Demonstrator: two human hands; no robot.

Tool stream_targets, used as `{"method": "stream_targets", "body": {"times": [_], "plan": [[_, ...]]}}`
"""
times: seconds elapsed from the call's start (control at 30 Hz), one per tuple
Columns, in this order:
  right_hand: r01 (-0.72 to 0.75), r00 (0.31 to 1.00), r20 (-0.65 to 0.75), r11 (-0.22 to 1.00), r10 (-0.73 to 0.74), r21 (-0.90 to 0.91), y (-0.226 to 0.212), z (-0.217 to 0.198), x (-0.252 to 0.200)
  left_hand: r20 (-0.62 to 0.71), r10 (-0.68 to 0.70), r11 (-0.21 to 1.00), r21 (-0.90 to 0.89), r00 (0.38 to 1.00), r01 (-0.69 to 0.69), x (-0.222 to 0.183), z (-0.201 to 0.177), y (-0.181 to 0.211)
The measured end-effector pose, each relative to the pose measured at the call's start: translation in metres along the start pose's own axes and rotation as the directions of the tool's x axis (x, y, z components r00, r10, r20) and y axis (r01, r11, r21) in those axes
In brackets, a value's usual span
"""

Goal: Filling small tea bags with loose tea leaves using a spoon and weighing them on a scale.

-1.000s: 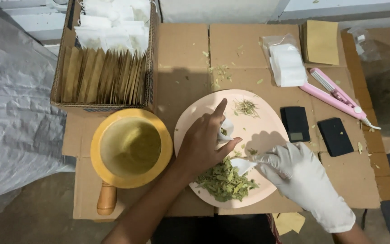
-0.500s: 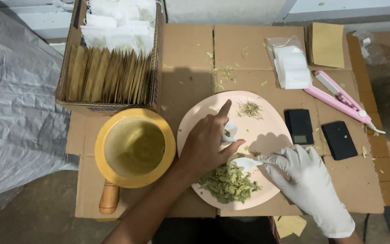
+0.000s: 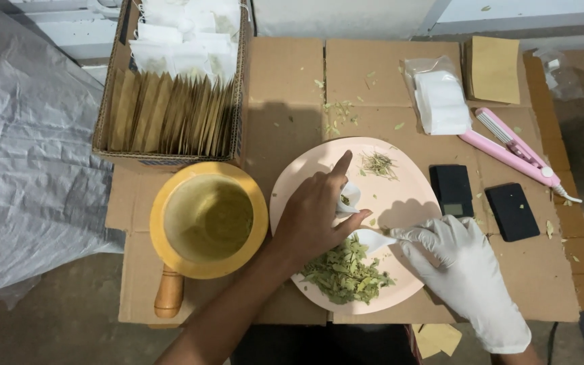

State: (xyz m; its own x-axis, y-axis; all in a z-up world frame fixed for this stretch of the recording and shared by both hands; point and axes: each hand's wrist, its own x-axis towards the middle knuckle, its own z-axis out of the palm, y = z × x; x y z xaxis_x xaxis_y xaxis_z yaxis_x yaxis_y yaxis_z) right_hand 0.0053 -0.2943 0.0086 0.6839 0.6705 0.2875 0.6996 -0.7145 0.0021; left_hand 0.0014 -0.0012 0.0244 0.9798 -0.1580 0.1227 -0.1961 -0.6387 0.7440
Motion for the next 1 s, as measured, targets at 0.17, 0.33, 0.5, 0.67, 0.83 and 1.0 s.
{"method": "stream_targets", "body": {"times": [0.17, 0.33, 0.5, 0.67, 0.83, 1.0], "plan": [[0.007, 1.0, -0.015, 1.0, -0.007, 0.007, 0.001, 0.002, -0.001, -0.02, 0.033, 0.999, -0.002, 0.999, -0.033, -0.001, 0.001, -0.002], [0.031, 0.999, -0.027, 0.999, -0.03, 0.012, -0.002, 0.001, 0.0, -0.109, 0.128, 0.992, 0.024, 0.986, -0.126, -0.006, 0.015, -0.015], [-0.034, 0.999, 0.01, 0.999, 0.034, 0.027, 0.005, 0.009, -0.009, -0.085, 0.119, 0.993, 0.022, 0.989, -0.117, -0.004, 0.015, -0.015], [-0.067, 0.998, 0.015, 0.995, 0.066, 0.074, 0.004, 0.008, -0.009, -0.062, 0.082, 0.997, 0.002, 0.995, -0.082, -0.003, 0.009, -0.009], [-0.058, 0.998, 0.002, 0.997, 0.058, 0.048, 0.012, 0.007, -0.014, -0.075, 0.077, 0.997, 0.01, 0.994, -0.076, -0.004, 0.009, -0.008], [-0.136, 0.99, -0.032, 0.99, 0.136, 0.025, 0.018, -0.016, -0.002, -0.027, -0.032, 0.999, -0.018, 0.999, 0.031, 0.002, -0.002, 0.003]]}}
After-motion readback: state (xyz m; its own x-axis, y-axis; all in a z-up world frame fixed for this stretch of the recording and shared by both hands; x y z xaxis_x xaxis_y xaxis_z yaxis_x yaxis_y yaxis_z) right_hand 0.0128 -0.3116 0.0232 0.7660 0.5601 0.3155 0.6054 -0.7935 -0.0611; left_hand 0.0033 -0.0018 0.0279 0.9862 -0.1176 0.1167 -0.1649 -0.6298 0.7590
